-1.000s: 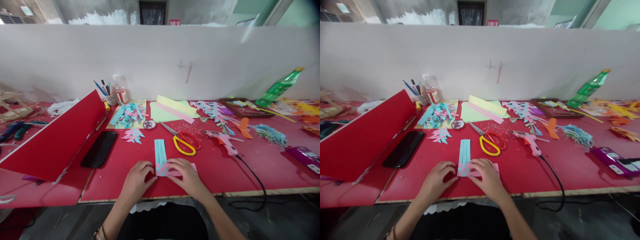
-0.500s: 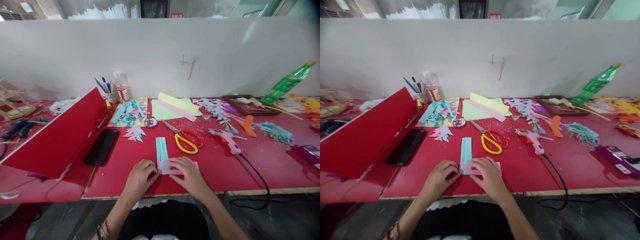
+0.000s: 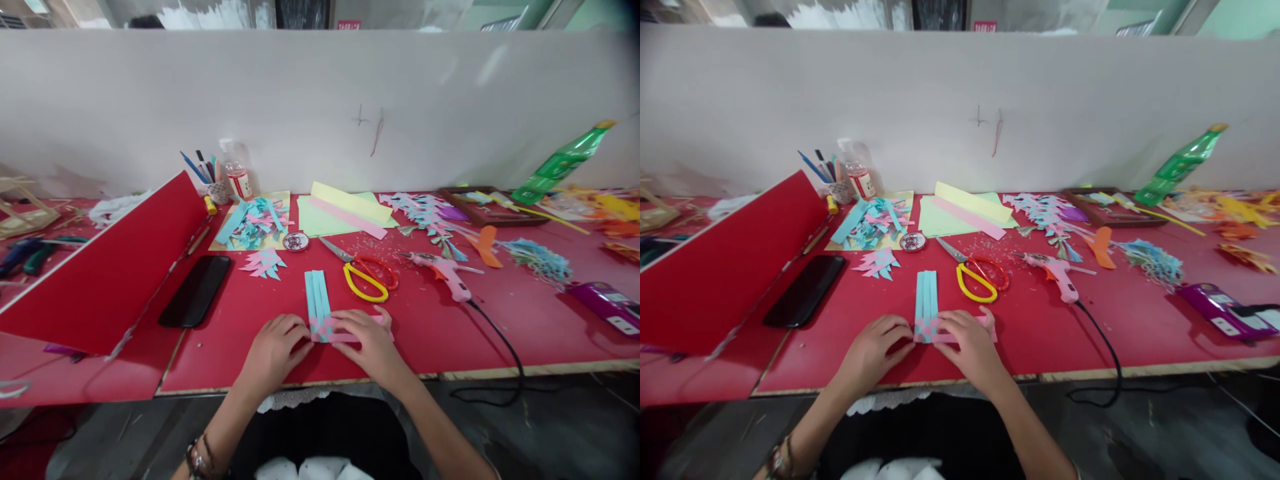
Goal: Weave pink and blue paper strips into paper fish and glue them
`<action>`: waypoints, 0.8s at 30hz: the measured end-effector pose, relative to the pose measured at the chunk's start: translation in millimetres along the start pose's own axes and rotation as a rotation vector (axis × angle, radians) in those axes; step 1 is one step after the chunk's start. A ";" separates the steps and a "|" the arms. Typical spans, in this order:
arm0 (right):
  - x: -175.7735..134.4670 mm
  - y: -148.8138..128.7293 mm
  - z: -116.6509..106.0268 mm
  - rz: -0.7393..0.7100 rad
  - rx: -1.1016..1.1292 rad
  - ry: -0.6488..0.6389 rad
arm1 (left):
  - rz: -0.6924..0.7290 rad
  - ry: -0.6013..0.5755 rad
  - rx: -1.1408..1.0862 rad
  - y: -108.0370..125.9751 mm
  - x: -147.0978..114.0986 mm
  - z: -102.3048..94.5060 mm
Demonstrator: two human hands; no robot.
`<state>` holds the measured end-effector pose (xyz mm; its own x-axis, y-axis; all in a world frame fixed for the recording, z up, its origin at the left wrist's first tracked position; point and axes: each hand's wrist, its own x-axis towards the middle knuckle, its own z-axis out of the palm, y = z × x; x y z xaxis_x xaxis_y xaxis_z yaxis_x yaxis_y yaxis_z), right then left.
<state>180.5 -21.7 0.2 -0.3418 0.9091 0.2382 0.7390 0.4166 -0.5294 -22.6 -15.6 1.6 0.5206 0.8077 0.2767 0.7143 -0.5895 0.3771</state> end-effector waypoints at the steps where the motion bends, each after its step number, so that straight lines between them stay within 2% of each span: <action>1: 0.0 0.1 0.0 -0.003 -0.010 -0.001 | -0.004 0.004 -0.003 0.6 0.5 0.4; 13: -0.2 7.2 -12.6 0.004 -0.068 -0.069 | -0.052 -0.048 0.103 -3.7 -0.4 -1.8; 24: 4.0 4.2 -6.3 0.000 -0.039 -0.068 | -0.073 -0.039 0.090 -9.6 -0.8 -7.5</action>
<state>186.0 -16.2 4.0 -0.3799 0.9070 0.1818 0.7602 0.4181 -0.4973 -33.3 -10.6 4.4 0.4823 0.8491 0.2157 0.7894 -0.5280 0.3133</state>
